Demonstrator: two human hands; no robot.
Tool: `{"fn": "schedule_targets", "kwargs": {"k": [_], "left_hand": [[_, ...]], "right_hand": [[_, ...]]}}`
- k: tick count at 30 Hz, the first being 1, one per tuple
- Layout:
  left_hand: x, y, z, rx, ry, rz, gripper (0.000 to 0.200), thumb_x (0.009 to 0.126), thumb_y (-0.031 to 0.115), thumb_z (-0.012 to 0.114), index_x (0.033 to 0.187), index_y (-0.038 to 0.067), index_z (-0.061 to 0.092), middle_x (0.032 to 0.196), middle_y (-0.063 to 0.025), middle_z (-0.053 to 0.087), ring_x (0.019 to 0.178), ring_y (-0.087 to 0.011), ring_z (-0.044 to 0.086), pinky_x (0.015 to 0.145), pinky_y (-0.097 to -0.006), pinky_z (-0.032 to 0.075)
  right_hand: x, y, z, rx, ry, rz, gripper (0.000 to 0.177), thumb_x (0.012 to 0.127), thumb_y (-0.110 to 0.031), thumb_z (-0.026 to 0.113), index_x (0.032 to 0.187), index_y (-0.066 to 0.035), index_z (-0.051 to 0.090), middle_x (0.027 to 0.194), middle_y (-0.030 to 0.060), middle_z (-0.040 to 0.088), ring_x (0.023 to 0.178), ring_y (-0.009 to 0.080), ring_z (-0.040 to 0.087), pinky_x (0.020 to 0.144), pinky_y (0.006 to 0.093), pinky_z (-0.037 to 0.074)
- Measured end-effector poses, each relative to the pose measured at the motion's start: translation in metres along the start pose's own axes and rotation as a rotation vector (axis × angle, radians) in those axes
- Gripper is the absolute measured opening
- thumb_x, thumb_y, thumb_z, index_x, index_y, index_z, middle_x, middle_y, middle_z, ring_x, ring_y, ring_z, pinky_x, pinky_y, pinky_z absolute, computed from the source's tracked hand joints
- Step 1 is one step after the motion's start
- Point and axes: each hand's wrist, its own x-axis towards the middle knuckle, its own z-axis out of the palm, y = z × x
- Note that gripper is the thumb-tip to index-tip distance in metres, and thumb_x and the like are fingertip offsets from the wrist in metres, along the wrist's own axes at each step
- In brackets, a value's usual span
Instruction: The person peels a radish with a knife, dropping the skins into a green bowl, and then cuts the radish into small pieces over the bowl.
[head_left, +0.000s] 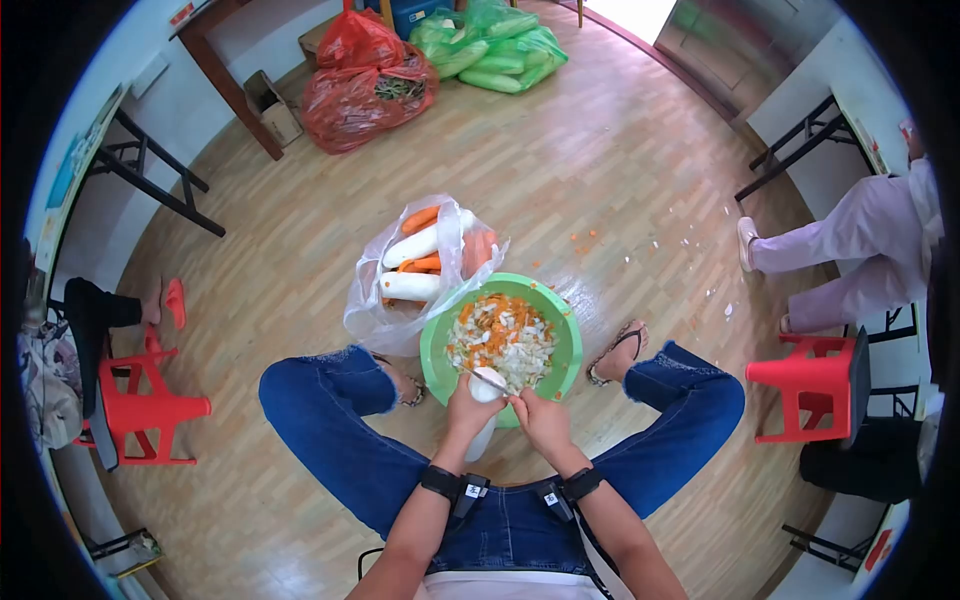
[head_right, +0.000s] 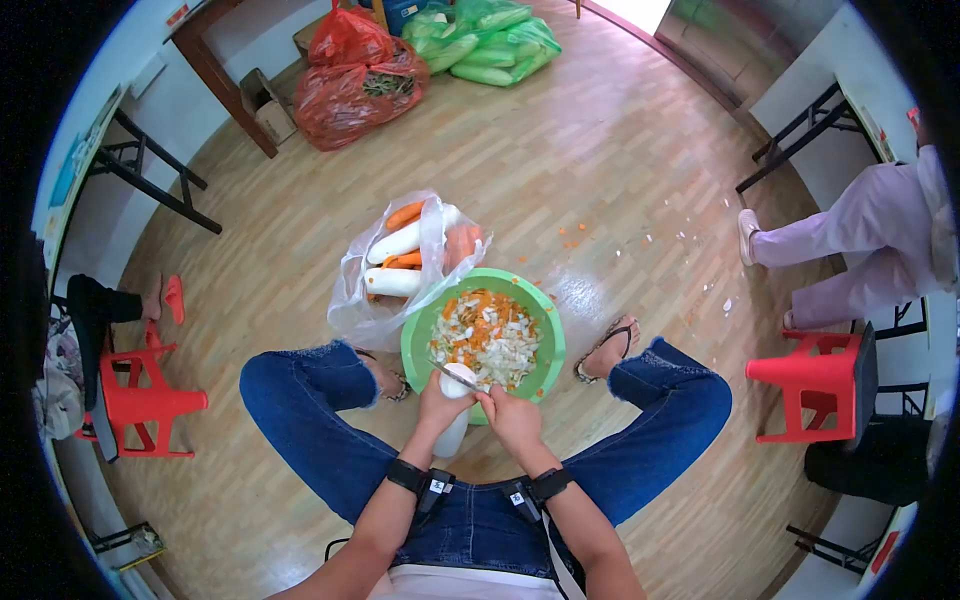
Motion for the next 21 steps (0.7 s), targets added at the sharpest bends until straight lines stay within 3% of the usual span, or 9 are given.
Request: {"fn": "schedule_targets", "kwargs": {"k": [8, 13, 16, 19, 21], "left_hand": [[0.003, -0.002, 0.002, -0.061, -0.002, 0.010, 0.060, 0.053, 0.026, 0.078, 0.100, 0.003, 0.049, 0.094, -0.0142, 0.060, 0.087, -0.0238, 0.059, 0.075, -0.0327, 0.046], [-0.006, 0.013, -0.006, -0.041, -0.038, 0.080, 0.062, 0.053, 0.025, 0.079, 0.103, 0.003, 0.049, 0.094, -0.0132, 0.060, 0.085, -0.0214, 0.059, 0.074, -0.0316, 0.046], [-0.001, 0.008, -0.001, -0.101, -0.016, 0.060, 0.067, 0.053, 0.025, 0.079, 0.107, 0.002, 0.048, 0.097, -0.0132, 0.060, 0.087, -0.0212, 0.059, 0.075, -0.0323, 0.046], [-0.002, 0.004, -0.003, -0.053, -0.019, 0.073, 0.068, 0.053, 0.025, 0.079, 0.109, 0.002, 0.047, 0.097, -0.0128, 0.060, 0.089, -0.0210, 0.058, 0.075, -0.0316, 0.046], [-0.004, 0.007, -0.004, -0.044, -0.009, 0.088, 0.068, 0.053, 0.024, 0.079, 0.109, 0.002, 0.047, 0.097, -0.0125, 0.060, 0.089, -0.0205, 0.058, 0.075, -0.0312, 0.046]], "right_hand": [[0.004, 0.011, 0.010, -0.053, 0.070, -0.074, 0.031, 0.086, -0.037, 0.046, 0.073, -0.009, 0.049, 0.054, 0.0114, 0.054, 0.051, 0.0307, 0.056, 0.044, 0.0412, 0.042], [0.005, 0.052, 0.037, -0.206, 0.030, 0.161, 0.033, 0.085, -0.038, 0.046, 0.072, -0.009, 0.051, 0.051, 0.0110, 0.053, 0.047, 0.0297, 0.055, 0.043, 0.0412, 0.042], [0.011, 0.031, 0.025, -0.042, 0.103, 0.181, 0.031, 0.085, -0.036, 0.047, 0.072, -0.009, 0.052, 0.050, 0.0113, 0.053, 0.048, 0.0304, 0.055, 0.044, 0.0414, 0.042], [0.003, 0.006, -0.006, 0.105, 0.038, -0.031, 0.028, 0.086, -0.033, 0.047, 0.073, -0.009, 0.051, 0.055, 0.0139, 0.054, 0.053, 0.0331, 0.055, 0.047, 0.0432, 0.042], [0.001, -0.002, -0.009, 0.082, 0.006, -0.029, 0.028, 0.086, -0.033, 0.047, 0.073, -0.009, 0.051, 0.056, 0.0134, 0.054, 0.053, 0.0328, 0.055, 0.047, 0.0428, 0.042]]}}
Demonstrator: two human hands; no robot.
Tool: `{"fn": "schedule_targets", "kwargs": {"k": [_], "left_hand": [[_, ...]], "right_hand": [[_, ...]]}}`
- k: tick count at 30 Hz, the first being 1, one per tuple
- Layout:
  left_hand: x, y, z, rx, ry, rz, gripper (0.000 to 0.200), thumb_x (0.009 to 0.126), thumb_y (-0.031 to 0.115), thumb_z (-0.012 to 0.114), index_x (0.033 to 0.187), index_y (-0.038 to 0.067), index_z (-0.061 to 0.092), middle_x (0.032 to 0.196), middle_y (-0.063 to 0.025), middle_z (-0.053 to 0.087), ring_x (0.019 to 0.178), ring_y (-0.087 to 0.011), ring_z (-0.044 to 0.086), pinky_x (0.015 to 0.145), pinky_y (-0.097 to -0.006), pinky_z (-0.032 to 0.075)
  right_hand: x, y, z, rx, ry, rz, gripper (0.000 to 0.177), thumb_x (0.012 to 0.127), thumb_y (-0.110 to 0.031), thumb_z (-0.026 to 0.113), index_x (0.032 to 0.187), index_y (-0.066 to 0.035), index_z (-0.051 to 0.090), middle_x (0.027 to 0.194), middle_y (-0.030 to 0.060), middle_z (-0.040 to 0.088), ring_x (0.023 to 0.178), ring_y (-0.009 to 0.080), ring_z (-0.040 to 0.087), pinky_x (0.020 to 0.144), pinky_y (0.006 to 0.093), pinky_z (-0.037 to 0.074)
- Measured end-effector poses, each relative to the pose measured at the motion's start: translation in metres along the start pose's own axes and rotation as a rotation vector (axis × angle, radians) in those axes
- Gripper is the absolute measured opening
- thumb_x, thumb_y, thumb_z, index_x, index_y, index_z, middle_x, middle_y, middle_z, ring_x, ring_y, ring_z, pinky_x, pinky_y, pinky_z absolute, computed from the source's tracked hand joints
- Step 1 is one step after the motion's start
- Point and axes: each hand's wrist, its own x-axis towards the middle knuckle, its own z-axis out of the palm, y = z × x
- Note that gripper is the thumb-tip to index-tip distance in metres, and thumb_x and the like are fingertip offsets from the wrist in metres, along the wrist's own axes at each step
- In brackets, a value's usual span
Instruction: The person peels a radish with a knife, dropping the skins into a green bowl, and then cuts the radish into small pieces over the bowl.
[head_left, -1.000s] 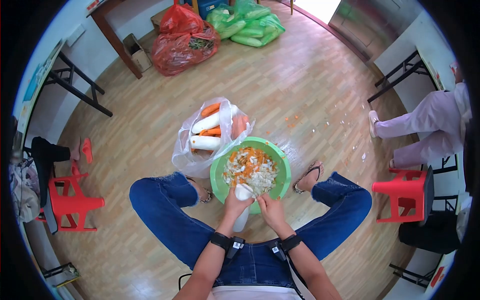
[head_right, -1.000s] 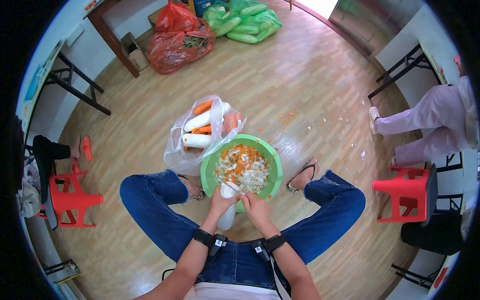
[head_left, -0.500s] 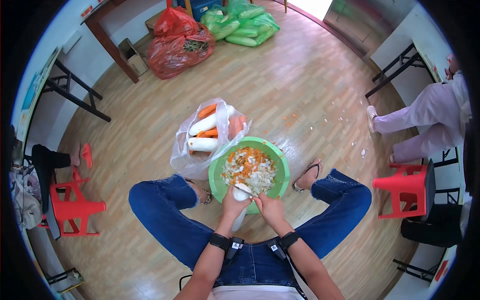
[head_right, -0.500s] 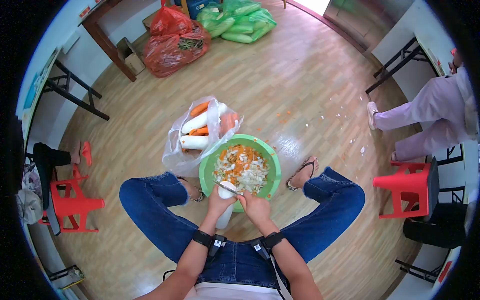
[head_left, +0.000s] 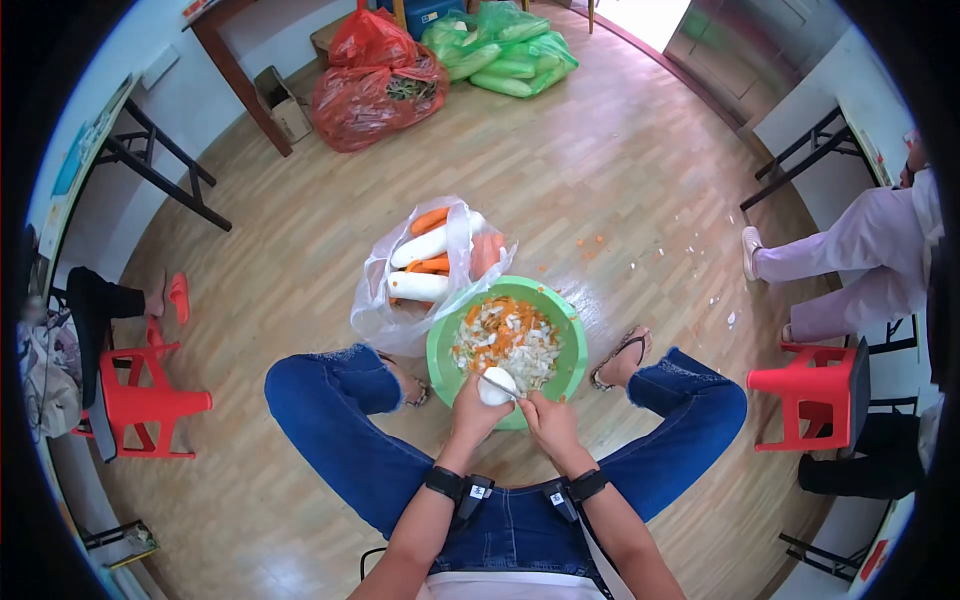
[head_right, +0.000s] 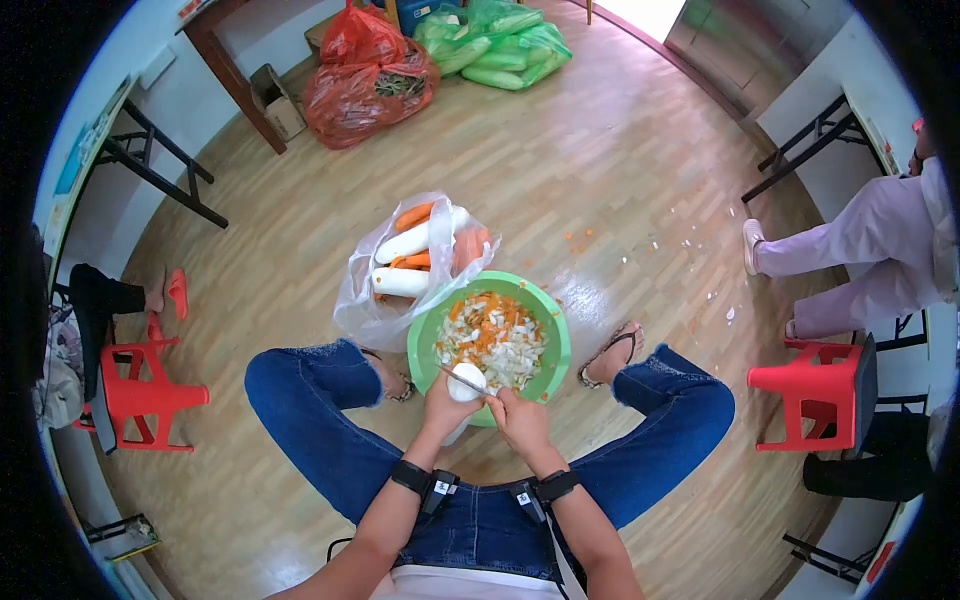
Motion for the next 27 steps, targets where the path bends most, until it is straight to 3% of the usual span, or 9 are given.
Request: {"fn": "schedule_targets", "kwargs": {"k": [11, 14, 17, 19, 23, 25, 27], "left_hand": [[0.000, 0.002, 0.001, -0.040, -0.070, 0.003, 0.062, 0.054, 0.021, 0.078, 0.105, 0.003, 0.050, 0.097, -0.0113, 0.060, 0.088, -0.0195, 0.059, 0.076, -0.0303, 0.046], [0.000, 0.002, 0.002, -0.039, 0.011, 0.044, 0.053, 0.052, 0.021, 0.077, 0.095, 0.003, 0.053, 0.089, -0.0150, 0.061, 0.082, -0.0258, 0.060, 0.070, -0.0338, 0.047], [-0.001, 0.000, 0.002, 0.027, -0.022, 0.003, 0.060, 0.054, 0.021, 0.078, 0.104, 0.003, 0.050, 0.095, -0.0115, 0.060, 0.088, -0.0189, 0.059, 0.076, -0.0305, 0.046], [-0.005, 0.008, -0.001, -0.012, -0.094, 0.122, 0.061, 0.054, 0.021, 0.078, 0.104, 0.003, 0.049, 0.094, -0.0109, 0.060, 0.088, -0.0177, 0.058, 0.076, -0.0307, 0.046], [-0.002, 0.006, 0.008, -0.088, -0.028, 0.133, 0.062, 0.054, 0.021, 0.078, 0.106, 0.003, 0.048, 0.094, -0.0100, 0.060, 0.088, -0.0169, 0.058, 0.075, -0.0307, 0.046], [-0.004, 0.007, 0.004, -0.056, -0.034, 0.136, 0.061, 0.054, 0.021, 0.077, 0.105, 0.003, 0.048, 0.094, -0.0100, 0.060, 0.086, -0.0178, 0.058, 0.074, -0.0301, 0.046], [-0.001, 0.002, 0.003, -0.034, -0.032, 0.133, 0.061, 0.054, 0.020, 0.077, 0.105, 0.004, 0.048, 0.094, -0.0099, 0.060, 0.085, -0.0183, 0.058, 0.073, -0.0297, 0.046]], "right_hand": [[0.000, 0.012, 0.011, -0.153, 0.034, -0.062, 0.028, 0.085, -0.035, 0.049, 0.072, -0.010, 0.050, 0.054, 0.0101, 0.055, 0.050, 0.0292, 0.055, 0.044, 0.0404, 0.041], [0.003, 0.014, 0.013, -0.182, 0.057, -0.094, 0.032, 0.085, -0.039, 0.047, 0.072, -0.010, 0.049, 0.054, 0.0096, 0.055, 0.048, 0.0283, 0.055, 0.042, 0.0398, 0.042], [0.003, 0.026, 0.019, -0.210, 0.075, -0.108, 0.034, 0.085, -0.040, 0.046, 0.072, -0.010, 0.050, 0.054, 0.0102, 0.055, 0.048, 0.0288, 0.055, 0.042, 0.0408, 0.042], [0.006, 0.052, 0.034, -0.233, -0.012, 0.080, 0.030, 0.085, -0.036, 0.048, 0.074, -0.008, 0.052, 0.056, 0.0147, 0.055, 0.052, 0.0334, 0.055, 0.046, 0.0431, 0.042], [0.007, 0.041, 0.027, -0.258, 0.007, 0.152, 0.034, 0.086, -0.038, 0.045, 0.071, -0.009, 0.053, 0.055, 0.0124, 0.056, 0.050, 0.0306, 0.056, 0.044, 0.0421, 0.042], [0.007, 0.032, 0.018, -0.025, 0.158, 0.251, 0.032, 0.086, -0.036, 0.045, 0.070, -0.009, 0.052, 0.053, 0.0126, 0.054, 0.050, 0.0311, 0.055, 0.044, 0.0424, 0.041], [0.002, 0.020, 0.007, -0.023, 0.121, 0.135, 0.031, 0.086, -0.036, 0.046, 0.071, -0.010, 0.052, 0.052, 0.0124, 0.053, 0.049, 0.0308, 0.055, 0.044, 0.0421, 0.041]]}}
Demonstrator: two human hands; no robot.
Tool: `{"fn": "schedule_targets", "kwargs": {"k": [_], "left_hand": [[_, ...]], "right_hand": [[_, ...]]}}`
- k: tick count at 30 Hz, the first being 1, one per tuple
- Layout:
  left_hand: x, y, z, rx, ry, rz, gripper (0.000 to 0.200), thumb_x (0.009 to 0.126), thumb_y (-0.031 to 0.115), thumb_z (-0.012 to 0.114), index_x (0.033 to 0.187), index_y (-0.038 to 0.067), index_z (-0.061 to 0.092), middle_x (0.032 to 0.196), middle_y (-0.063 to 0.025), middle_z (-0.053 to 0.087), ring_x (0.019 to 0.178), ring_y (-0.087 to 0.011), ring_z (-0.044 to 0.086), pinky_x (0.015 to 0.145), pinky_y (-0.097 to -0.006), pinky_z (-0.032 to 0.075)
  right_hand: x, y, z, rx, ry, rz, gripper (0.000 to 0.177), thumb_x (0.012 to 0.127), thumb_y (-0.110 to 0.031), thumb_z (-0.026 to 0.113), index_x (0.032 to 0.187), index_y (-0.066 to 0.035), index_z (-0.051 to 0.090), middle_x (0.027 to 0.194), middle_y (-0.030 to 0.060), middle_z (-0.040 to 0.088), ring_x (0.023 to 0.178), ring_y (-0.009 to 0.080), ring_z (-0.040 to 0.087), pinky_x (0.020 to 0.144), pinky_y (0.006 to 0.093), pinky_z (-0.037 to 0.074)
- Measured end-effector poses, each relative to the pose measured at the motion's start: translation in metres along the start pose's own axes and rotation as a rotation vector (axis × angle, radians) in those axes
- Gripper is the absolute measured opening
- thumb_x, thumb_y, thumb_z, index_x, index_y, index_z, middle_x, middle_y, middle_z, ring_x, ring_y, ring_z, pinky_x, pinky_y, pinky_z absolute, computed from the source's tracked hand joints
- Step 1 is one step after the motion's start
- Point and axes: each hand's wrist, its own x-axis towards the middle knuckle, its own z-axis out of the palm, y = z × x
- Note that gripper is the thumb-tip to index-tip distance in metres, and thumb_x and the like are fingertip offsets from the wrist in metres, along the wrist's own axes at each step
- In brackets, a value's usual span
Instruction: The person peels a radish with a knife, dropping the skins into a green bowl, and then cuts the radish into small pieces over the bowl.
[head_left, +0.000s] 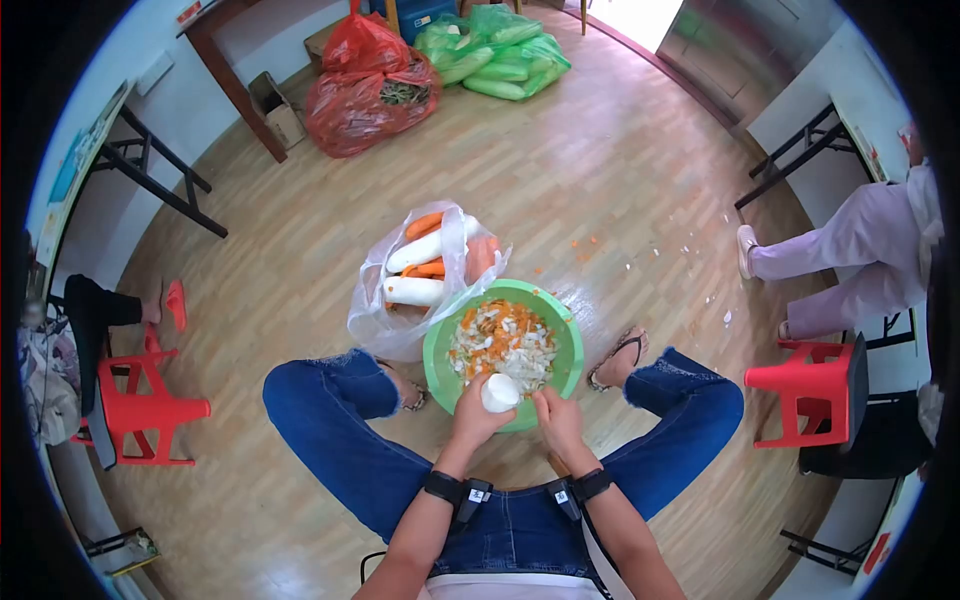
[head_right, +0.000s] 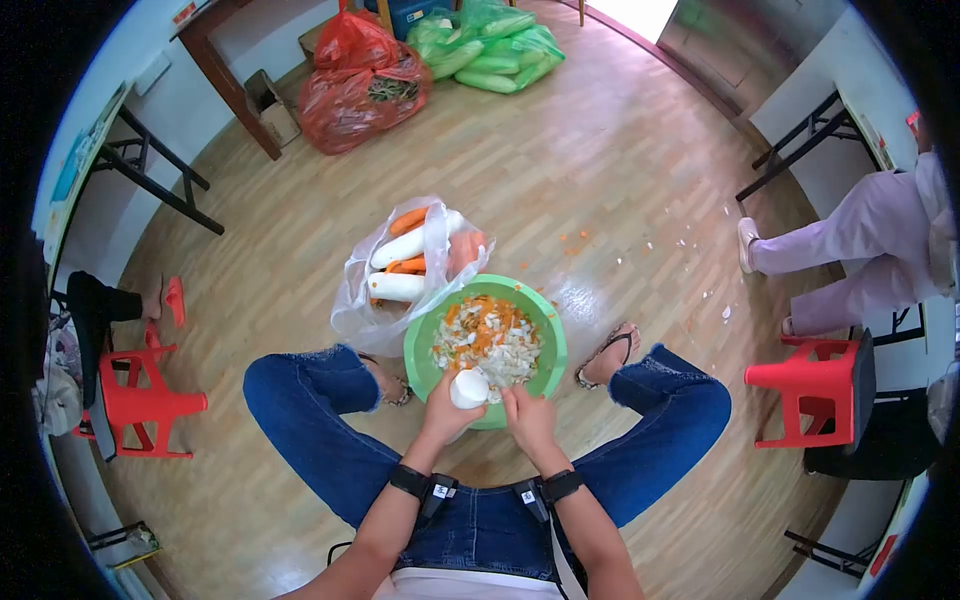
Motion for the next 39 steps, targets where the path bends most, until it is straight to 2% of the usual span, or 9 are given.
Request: {"fn": "schedule_targets", "kwargs": {"k": [3, 5, 14, 23, 26, 28, 36, 38, 39], "left_hand": [[0.004, -0.016, 0.004, 0.122, 0.036, 0.094, 0.055, 0.055, 0.018, 0.076, 0.102, 0.005, 0.050, 0.090, -0.0099, 0.060, 0.082, -0.0195, 0.059, 0.071, -0.0303, 0.046], [0.004, -0.018, 0.003, 0.043, -0.056, -0.043, 0.065, 0.053, 0.026, 0.077, 0.106, 0.003, 0.049, 0.102, -0.0163, 0.055, 0.096, -0.0300, 0.054, 0.082, -0.0357, 0.043], [0.002, 0.003, 0.001, 0.020, -0.029, -0.031, 0.052, 0.054, 0.021, 0.074, 0.096, 0.001, 0.051, 0.089, -0.0150, 0.059, 0.084, -0.0294, 0.058, 0.071, -0.0361, 0.045], [0.001, 0.001, 0.001, 0.059, -0.010, -0.073, 0.051, 0.054, 0.021, 0.074, 0.095, 0.001, 0.051, 0.090, -0.0166, 0.059, 0.084, -0.0299, 0.058, 0.072, -0.0360, 0.046], [0.001, 0.002, 0.000, 0.082, -0.025, -0.075, 0.060, 0.055, 0.021, 0.077, 0.105, 0.002, 0.049, 0.094, -0.0126, 0.060, 0.087, -0.0211, 0.059, 0.074, -0.0314, 0.047], [-0.001, 0.002, 0.004, 0.035, -0.011, -0.026, 0.060, 0.055, 0.020, 0.077, 0.105, 0.002, 0.048, 0.094, -0.0118, 0.060, 0.087, -0.0203, 0.059, 0.075, -0.0313, 0.047], [0.002, 0.006, -0.001, -0.004, -0.002, 0.046, 0.059, 0.055, 0.017, 0.076, 0.105, 0.003, 0.048, 0.093, -0.0102, 0.058, 0.088, -0.0190, 0.057, 0.076, -0.0309, 0.046], [0.003, -0.006, 0.002, 0.080, 0.045, 0.093, 0.054, 0.051, 0.021, 0.074, 0.096, 0.004, 0.050, 0.088, -0.0150, 0.056, 0.085, -0.0317, 0.055, 0.073, -0.0383, 0.045], [0.003, -0.002, 0.001, 0.078, 0.044, 0.092, 0.054, 0.051, 0.021, 0.074, 0.096, 0.004, 0.050, 0.088, -0.0150, 0.056, 0.085, -0.0317, 0.055, 0.073, -0.0383, 0.045]], "right_hand": [[-0.006, -0.017, -0.009, -0.004, -0.062, -0.131, 0.030, 0.085, -0.036, 0.048, 0.071, -0.010, 0.051, 0.052, 0.0114, 0.053, 0.049, 0.0298, 0.055, 0.043, 0.0411, 0.041], [-0.004, -0.020, -0.009, -0.014, -0.089, -0.157, 0.029, 0.085, -0.036, 0.049, 0.071, -0.010, 0.050, 0.052, 0.0106, 0.053, 0.048, 0.0291, 0.055, 0.043, 0.0403, 0.041], [-0.002, -0.008, 0.003, -0.119, -0.021, -0.204, 0.030, 0.084, -0.037, 0.050, 0.071, -0.010, 0.049, 0.054, 0.0101, 0.054, 0.049, 0.0286, 0.055, 0.044, 0.0397, 0.041], [0.001, -0.003, 0.012, -0.171, 0.000, -0.233, 0.031, 0.083, -0.038, 0.051, 0.070, -0.010, 0.049, 0.053, 0.0086, 0.054, 0.047, 0.0278, 0.054, 0.044, 0.0388, 0.042], [0.002, 0.007, 0.017, -0.162, -0.008, -0.224, 0.033, 0.083, -0.040, 0.049, 0.069, -0.010, 0.050, 0.054, 0.0104, 0.054, 0.049, 0.0298, 0.055, 0.045, 0.0406, 0.042], [0.004, 0.027, 0.025, -0.316, -0.096, 0.057, 0.035, 0.084, -0.039, 0.048, 0.069, -0.008, 0.052, 0.055, 0.0133, 0.055, 0.053, 0.0327, 0.056, 0.047, 0.0428, 0.042], [0.000, 0.005, 0.008, -0.019, 0.013, 0.082, 0.033, 0.085, -0.037, 0.047, 0.069, -0.009, 0.054, 0.052, 0.0143, 0.054, 0.050, 0.0318, 0.056, 0.045, 0.0446, 0.042], [-0.006, -0.007, -0.004, 0.071, 0.025, 0.052, 0.031, 0.085, -0.036, 0.048, 0.069, -0.009, 0.053, 0.053, 0.0144, 0.054, 0.049, 0.0319, 0.055, 0.045, 0.0442, 0.041], [-0.007, -0.016, -0.008, -0.013, -0.019, -0.030, 0.030, 0.085, -0.035, 0.049, 0.069, -0.009, 0.052, 0.054, 0.0133, 0.054, 0.048, 0.0311, 0.055, 0.044, 0.0432, 0.041]]}}
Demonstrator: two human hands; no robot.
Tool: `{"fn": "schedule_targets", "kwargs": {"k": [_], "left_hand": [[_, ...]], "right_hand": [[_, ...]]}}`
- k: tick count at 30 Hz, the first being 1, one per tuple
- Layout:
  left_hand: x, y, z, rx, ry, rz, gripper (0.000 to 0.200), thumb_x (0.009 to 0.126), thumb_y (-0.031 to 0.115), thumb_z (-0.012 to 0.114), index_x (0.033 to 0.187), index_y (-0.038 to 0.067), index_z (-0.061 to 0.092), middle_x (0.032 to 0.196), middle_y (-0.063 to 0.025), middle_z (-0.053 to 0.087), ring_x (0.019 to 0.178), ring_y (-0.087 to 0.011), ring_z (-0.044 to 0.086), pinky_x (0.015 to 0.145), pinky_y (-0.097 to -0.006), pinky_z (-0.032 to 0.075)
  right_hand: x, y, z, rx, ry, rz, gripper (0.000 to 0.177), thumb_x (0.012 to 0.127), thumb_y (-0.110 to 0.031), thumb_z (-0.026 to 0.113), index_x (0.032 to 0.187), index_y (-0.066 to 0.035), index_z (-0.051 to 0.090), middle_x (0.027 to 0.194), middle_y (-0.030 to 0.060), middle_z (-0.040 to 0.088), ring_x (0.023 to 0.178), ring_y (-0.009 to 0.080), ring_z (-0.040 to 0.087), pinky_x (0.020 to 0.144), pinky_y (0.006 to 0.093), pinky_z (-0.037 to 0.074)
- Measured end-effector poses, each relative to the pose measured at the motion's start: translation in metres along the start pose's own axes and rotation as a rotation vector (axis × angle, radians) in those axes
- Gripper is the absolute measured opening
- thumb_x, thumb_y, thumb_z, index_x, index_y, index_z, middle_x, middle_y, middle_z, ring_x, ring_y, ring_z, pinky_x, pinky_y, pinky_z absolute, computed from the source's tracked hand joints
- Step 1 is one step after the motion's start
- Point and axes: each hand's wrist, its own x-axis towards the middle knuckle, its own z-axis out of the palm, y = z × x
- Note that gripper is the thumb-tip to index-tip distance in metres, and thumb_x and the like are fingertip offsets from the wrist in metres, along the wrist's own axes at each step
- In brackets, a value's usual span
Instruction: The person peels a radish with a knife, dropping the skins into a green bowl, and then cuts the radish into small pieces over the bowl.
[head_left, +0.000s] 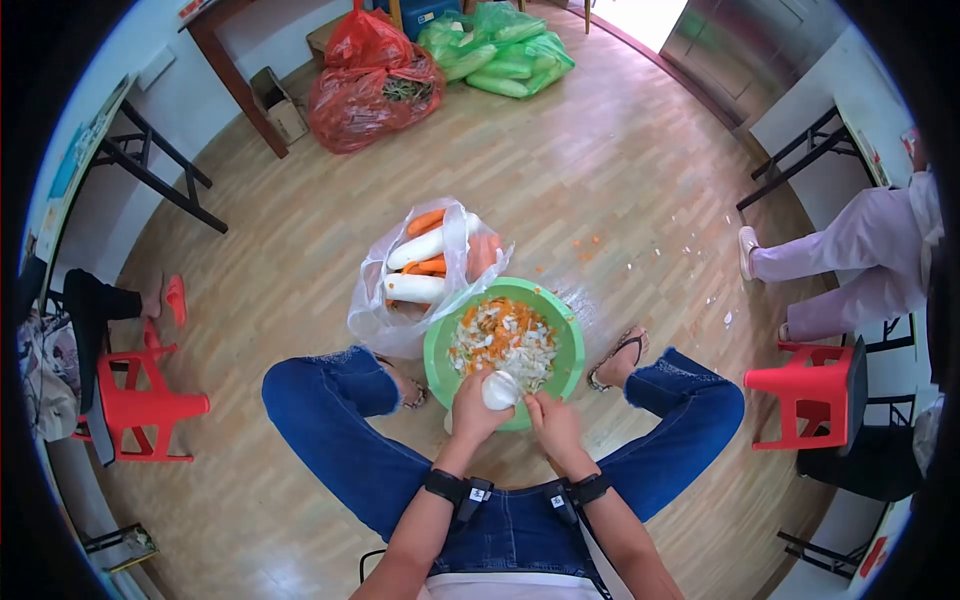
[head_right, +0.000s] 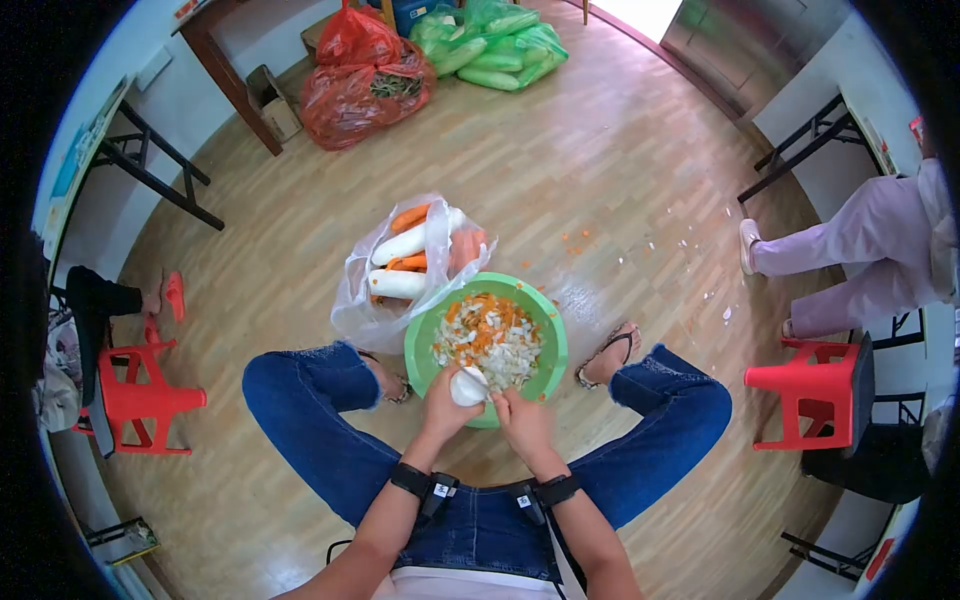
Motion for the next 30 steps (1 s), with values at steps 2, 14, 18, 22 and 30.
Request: {"fn": "schedule_targets", "kwargs": {"k": [2, 14, 18, 22, 30], "left_hand": [[0.001, 0.008, -0.006, 0.131, 0.023, 0.030, 0.054, 0.049, 0.022, 0.073, 0.094, 0.002, 0.050, 0.087, -0.0167, 0.055, 0.084, -0.0340, 0.054, 0.073, -0.0410, 0.044], [-0.001, 0.000, 0.003, 0.090, 0.041, -0.040, 0.061, 0.051, 0.022, 0.073, 0.102, -0.001, 0.050, 0.092, -0.0185, 0.056, 0.087, -0.0336, 0.055, 0.076, -0.0385, 0.045], [-0.001, 0.003, 0.000, 0.057, 0.035, -0.065, 0.059, 0.051, 0.020, 0.073, 0.102, 0.000, 0.050, 0.092, -0.0180, 0.057, 0.086, -0.0333, 0.055, 0.075, -0.0375, 0.045], [-0.002, 0.003, -0.001, 0.041, 0.020, -0.038, 0.058, 0.054, 0.017, 0.076, 0.103, 0.001, 0.048, 0.091, -0.0143, 0.058, 0.085, -0.0247, 0.058, 0.073, -0.0328, 0.046], [-0.001, 0.007, -0.001, -0.090, 0.047, 0.016, 0.063, 0.055, 0.014, 0.076, 0.108, 0.002, 0.045, 0.093, -0.0085, 0.057, 0.086, -0.0158, 0.056, 0.075, -0.0299, 0.046]], "right_hand": [[0.002, -0.006, -0.001, -0.080, -0.043, -0.085, 0.030, 0.085, -0.034, 0.050, 0.070, -0.009, 0.051, 0.054, 0.0122, 0.054, 0.048, 0.0304, 0.054, 0.043, 0.0422, 0.041], [0.006, 0.015, 0.024, -0.206, 0.017, -0.092, 0.032, 0.085, -0.036, 0.049, 0.068, -0.009, 0.048, 0.054, 0.0102, 0.055, 0.048, 0.0291, 0.054, 0.043, 0.0394, 0.042], [0.009, 0.017, 0.028, -0.196, 0.028, -0.076, 0.032, 0.085, -0.037, 0.049, 0.068, -0.009, 0.048, 0.054, 0.0107, 0.055, 0.048, 0.0294, 0.055, 0.044, 0.0397, 0.042], [0.010, 0.020, 0.027, -0.244, -0.067, 0.014, 0.035, 0.086, -0.038, 0.047, 0.069, -0.008, 0.052, 0.054, 0.0120, 0.055, 0.051, 0.0316, 0.056, 0.046, 0.0418, 0.043], [0.012, 0.034, 0.029, 0.149, -0.050, 0.216, 0.042, 0.088, -0.039, 0.043, 0.068, -0.005, 0.056, 0.055, 0.0143, 0.055, 0.051, 0.0278, 0.055, 0.048, 0.0388, 0.042]]}}
